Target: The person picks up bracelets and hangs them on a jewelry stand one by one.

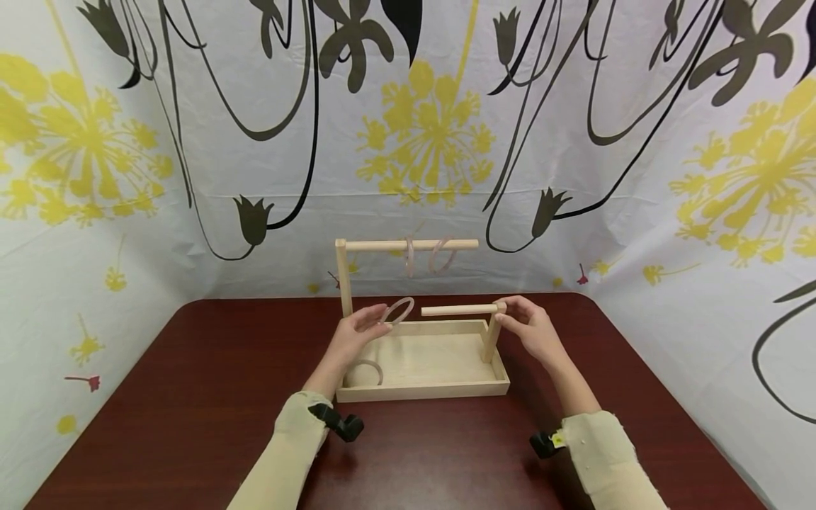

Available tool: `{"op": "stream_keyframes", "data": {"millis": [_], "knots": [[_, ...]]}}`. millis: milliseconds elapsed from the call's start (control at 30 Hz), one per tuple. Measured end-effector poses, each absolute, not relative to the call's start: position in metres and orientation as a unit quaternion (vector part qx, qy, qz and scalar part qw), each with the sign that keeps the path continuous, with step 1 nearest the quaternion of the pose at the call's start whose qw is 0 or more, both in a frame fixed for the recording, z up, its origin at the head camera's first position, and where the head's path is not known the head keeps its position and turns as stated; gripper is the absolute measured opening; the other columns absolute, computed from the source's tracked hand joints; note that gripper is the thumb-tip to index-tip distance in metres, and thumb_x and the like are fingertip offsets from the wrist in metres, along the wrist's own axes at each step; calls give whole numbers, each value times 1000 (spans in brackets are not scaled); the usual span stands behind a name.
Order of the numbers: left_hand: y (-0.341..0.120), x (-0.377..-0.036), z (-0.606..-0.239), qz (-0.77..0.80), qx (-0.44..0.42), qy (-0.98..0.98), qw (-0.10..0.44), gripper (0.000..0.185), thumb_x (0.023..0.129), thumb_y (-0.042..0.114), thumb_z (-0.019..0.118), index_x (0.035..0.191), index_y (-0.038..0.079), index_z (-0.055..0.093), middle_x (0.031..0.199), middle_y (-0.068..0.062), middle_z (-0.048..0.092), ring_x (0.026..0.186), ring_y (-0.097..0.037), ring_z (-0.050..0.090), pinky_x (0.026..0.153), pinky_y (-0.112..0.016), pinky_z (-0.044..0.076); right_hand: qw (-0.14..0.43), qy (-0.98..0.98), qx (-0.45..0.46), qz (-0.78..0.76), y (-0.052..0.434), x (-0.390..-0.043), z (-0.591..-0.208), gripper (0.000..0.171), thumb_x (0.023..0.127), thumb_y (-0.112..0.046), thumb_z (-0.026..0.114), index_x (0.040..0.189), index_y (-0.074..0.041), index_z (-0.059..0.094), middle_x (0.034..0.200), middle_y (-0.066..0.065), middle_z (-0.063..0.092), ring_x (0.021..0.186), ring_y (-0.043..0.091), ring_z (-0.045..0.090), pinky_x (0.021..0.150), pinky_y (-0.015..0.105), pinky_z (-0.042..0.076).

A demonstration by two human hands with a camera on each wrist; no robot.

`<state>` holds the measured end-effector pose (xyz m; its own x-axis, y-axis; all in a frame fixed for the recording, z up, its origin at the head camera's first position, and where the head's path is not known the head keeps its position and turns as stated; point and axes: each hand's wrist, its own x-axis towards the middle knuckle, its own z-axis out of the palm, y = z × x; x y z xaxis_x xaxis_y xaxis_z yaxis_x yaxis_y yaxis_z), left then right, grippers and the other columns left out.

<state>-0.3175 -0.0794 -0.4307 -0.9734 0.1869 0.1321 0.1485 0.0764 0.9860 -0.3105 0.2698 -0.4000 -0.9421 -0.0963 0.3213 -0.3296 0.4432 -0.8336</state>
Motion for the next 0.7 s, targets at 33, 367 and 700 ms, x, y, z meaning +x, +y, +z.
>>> {"op": "stream_keyframes", "data": {"millis": [33,367,700], "knots": [[-79,-317,-430,671,116,732,14,53,94,16,70,143,6,53,147,-15,53,139,-30,48,114,-46,41,114,-842,126,512,270,-310,-400,31,95,-13,69,121,3,63,110,14,67,91,-4,60,79,15,50],[-69,-316,-423,670,133,730,14,50,93,13,70,140,5,55,144,-16,56,135,-31,53,111,-41,45,113,-839,128,516,270,-310,-400,31,95,-13,69,121,3,63,110,14,67,91,-4,61,80,15,50],[-57,-314,-422,668,144,730,19,51,92,12,72,140,6,57,142,-15,58,134,-31,54,109,-42,47,111,-841,125,514,270,-311,-401,31,95,-14,68,121,3,63,109,11,68,91,-4,61,79,15,50]]}}
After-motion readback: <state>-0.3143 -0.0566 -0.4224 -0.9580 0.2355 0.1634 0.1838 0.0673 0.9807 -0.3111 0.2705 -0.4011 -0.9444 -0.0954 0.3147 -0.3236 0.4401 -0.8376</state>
